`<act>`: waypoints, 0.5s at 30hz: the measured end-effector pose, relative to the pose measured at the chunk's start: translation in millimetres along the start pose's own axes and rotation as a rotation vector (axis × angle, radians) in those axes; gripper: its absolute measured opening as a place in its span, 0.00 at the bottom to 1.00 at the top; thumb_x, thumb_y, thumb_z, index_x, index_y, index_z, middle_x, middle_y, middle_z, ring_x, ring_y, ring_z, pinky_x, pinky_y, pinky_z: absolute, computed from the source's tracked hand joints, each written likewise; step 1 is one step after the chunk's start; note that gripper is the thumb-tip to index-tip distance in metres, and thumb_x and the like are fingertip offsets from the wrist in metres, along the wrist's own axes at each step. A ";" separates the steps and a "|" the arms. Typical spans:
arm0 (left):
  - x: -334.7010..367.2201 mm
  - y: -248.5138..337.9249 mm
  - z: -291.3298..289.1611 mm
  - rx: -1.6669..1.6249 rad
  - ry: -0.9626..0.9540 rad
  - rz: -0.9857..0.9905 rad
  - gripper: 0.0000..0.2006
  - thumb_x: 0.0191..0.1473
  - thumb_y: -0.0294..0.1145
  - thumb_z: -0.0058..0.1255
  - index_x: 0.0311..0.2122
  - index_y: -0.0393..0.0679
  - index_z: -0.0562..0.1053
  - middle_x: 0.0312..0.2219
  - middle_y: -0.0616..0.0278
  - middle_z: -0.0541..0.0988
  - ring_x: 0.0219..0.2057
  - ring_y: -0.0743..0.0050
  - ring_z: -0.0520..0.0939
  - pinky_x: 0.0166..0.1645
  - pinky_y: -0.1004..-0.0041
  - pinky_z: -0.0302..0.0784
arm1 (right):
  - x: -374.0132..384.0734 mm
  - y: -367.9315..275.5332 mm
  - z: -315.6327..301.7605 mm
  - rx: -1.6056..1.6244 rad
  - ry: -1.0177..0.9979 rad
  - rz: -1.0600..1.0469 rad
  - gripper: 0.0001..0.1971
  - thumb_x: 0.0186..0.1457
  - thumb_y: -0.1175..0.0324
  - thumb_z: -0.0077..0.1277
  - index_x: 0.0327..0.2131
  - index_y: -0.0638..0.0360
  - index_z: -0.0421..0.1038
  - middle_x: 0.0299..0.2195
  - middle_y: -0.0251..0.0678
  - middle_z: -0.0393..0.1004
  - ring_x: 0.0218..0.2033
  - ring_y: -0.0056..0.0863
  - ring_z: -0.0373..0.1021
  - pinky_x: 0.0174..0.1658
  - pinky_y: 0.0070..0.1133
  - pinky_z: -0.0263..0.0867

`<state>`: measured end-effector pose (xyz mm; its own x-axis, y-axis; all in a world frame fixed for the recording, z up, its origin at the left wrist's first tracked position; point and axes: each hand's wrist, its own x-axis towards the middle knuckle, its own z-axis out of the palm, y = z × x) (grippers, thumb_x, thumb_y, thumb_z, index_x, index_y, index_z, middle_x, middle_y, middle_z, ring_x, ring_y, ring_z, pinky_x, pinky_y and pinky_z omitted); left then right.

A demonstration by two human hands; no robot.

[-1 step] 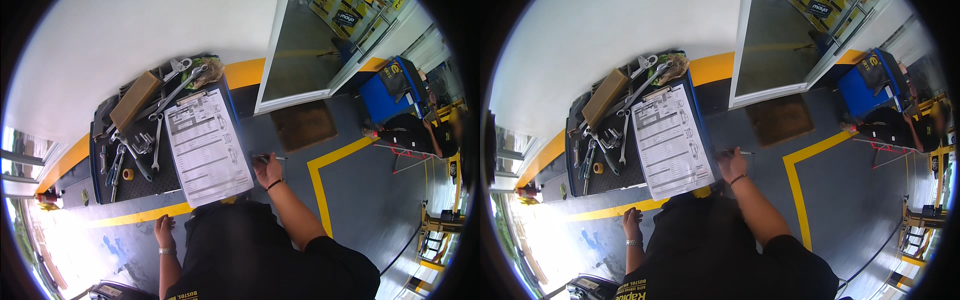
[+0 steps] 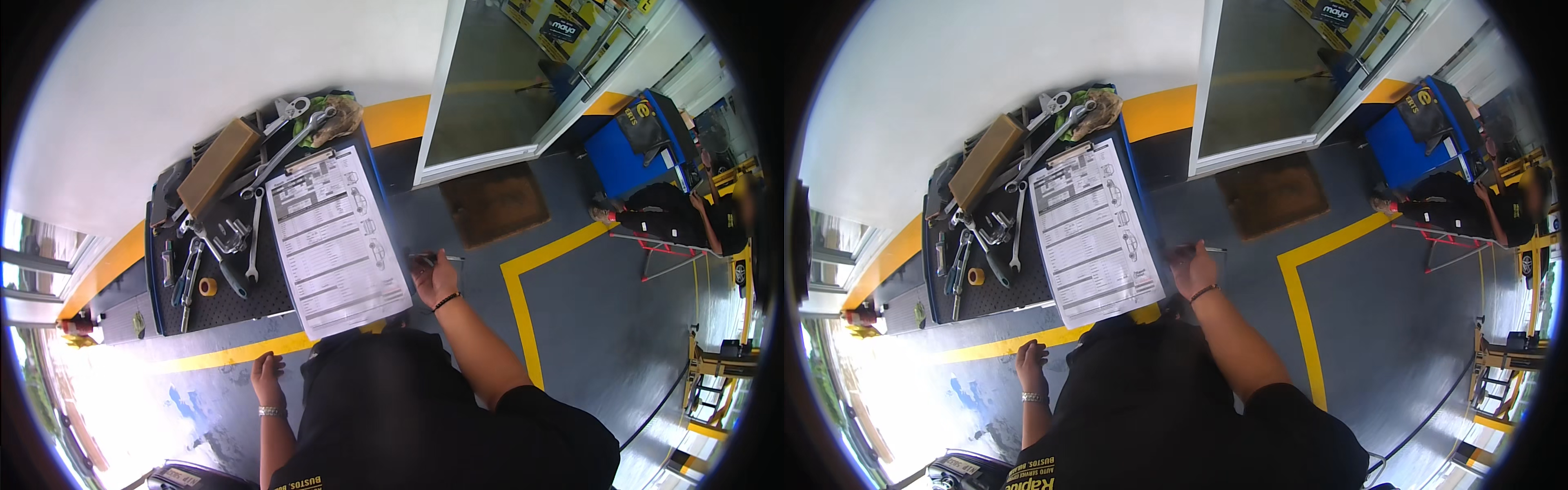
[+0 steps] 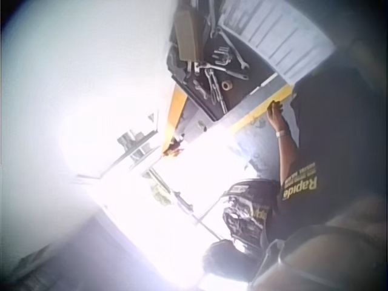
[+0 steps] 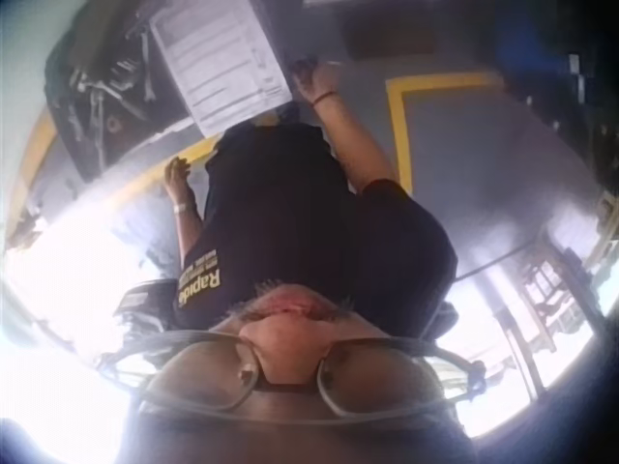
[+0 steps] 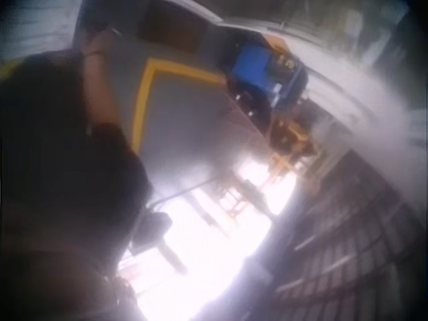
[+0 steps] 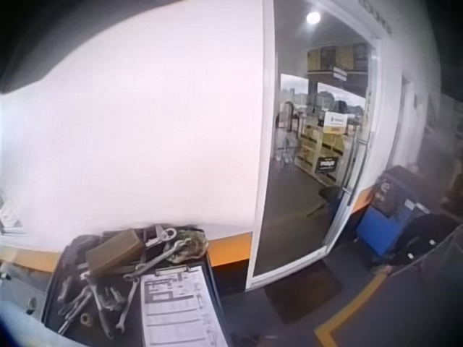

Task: The person retrieves a yellow bottle from a tool chest, puts on gloves, and places a protective cover over the front of a car with its hood open. They then remove a silver engine cover, wipe it with a cloth, and reinstall it. Finally, they operate a car lift to raise the vehicle.

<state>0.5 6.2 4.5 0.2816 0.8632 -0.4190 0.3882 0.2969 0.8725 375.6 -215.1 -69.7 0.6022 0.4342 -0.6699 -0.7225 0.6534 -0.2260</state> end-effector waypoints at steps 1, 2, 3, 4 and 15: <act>4.9 6.1 -2.2 0.014 0.009 0.021 0.12 0.60 0.32 0.48 0.44 0.37 0.74 0.32 0.57 0.82 0.30 0.74 0.81 0.34 0.75 0.73 | 8.0 6.5 -1.5 0.005 -0.030 0.008 0.22 0.70 0.53 0.31 0.37 0.63 0.68 0.34 0.39 0.72 0.41 0.35 0.70 0.44 0.31 0.65; 0.0 2.6 4.8 0.012 -0.001 0.004 0.12 0.60 0.32 0.48 0.44 0.37 0.74 0.32 0.57 0.82 0.30 0.74 0.81 0.34 0.75 0.73 | 5.1 0.6 -4.6 -0.011 -0.007 0.003 0.22 0.70 0.53 0.31 0.37 0.62 0.68 0.34 0.39 0.72 0.40 0.35 0.70 0.43 0.30 0.65; -4.3 0.5 11.6 0.012 -0.009 -0.010 0.12 0.60 0.32 0.48 0.44 0.37 0.74 0.33 0.58 0.82 0.29 0.74 0.81 0.34 0.75 0.73 | 2.2 -4.6 -7.5 -0.025 0.014 0.000 0.22 0.70 0.53 0.32 0.37 0.62 0.68 0.33 0.38 0.73 0.40 0.35 0.70 0.42 0.29 0.65; -9.3 -1.5 16.9 0.013 -0.015 -0.023 0.12 0.60 0.32 0.48 0.44 0.36 0.74 0.33 0.58 0.82 0.29 0.74 0.81 0.34 0.75 0.73 | -0.8 -9.7 -10.5 -0.037 0.035 -0.001 0.22 0.70 0.53 0.32 0.36 0.61 0.69 0.33 0.38 0.73 0.39 0.34 0.71 0.42 0.29 0.65; -0.5 -12.1 6.8 0.178 -0.268 -0.175 0.15 0.60 0.36 0.48 0.47 0.36 0.73 0.37 0.57 0.82 0.35 0.72 0.81 0.40 0.74 0.74 | 24.6 -17.0 -1.5 -0.393 -0.066 0.257 0.18 0.67 0.53 0.39 0.28 0.53 0.68 0.17 0.27 0.65 0.16 0.19 0.61 0.18 0.18 0.56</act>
<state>1.6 -0.6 -7.5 0.4083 0.6612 -0.6294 0.5904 0.3346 0.7345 402.2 -216.5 -83.4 0.3979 0.5983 -0.6955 -0.9171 0.2405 -0.3178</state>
